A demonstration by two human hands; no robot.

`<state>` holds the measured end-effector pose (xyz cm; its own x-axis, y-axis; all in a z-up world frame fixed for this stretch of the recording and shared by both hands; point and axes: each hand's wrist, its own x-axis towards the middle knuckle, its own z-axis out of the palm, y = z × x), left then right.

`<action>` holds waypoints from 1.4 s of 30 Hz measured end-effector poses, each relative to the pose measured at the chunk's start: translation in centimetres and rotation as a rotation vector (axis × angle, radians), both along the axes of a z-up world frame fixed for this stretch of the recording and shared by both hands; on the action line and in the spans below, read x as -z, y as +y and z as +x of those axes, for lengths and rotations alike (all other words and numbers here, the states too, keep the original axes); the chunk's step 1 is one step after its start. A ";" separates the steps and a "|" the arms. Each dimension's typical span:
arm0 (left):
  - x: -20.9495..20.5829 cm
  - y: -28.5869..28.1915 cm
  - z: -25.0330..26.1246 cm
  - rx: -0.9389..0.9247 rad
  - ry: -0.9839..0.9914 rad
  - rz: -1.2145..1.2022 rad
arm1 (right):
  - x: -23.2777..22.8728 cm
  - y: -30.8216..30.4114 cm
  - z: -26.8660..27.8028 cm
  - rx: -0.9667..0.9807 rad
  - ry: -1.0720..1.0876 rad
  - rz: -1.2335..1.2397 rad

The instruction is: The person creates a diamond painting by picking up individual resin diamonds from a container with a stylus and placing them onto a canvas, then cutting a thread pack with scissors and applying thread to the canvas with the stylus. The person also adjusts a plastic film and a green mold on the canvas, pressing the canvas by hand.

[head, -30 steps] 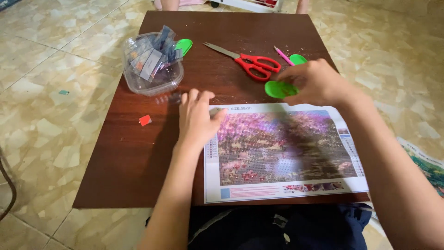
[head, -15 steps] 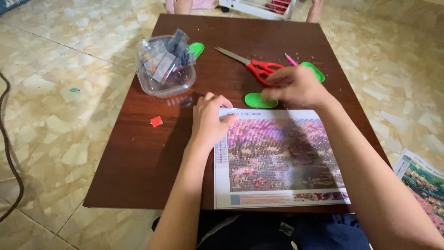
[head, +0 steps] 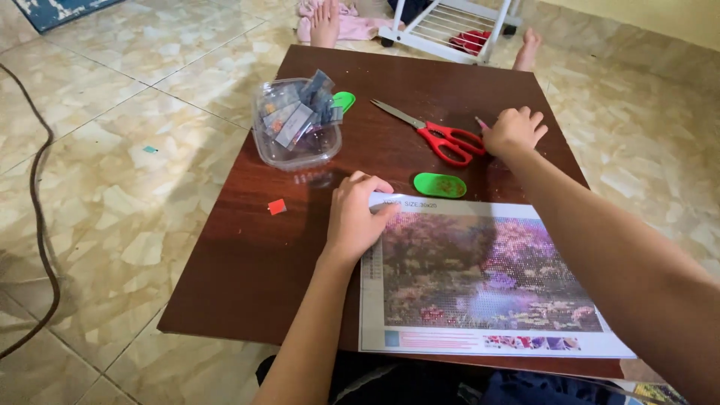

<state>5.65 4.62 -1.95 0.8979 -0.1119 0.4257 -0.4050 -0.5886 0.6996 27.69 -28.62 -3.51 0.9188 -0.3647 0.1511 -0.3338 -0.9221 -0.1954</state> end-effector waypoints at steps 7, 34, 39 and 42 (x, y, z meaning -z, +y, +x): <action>-0.5 0.1 -0.6 0.000 -0.018 -0.059 | -2.6 2.3 -1.6 0.065 -0.132 0.014; -0.9 -0.2 -0.8 -0.019 -0.083 -0.080 | -5.1 12.2 -28.9 -0.337 -0.394 1.017; -0.2 -0.3 -0.6 0.017 -0.093 -0.043 | -5.2 12.0 -28.9 -0.293 -0.420 1.161; -2.1 -0.4 -1.7 0.029 -0.164 -0.001 | -5.0 11.7 -28.8 -0.319 -0.432 1.199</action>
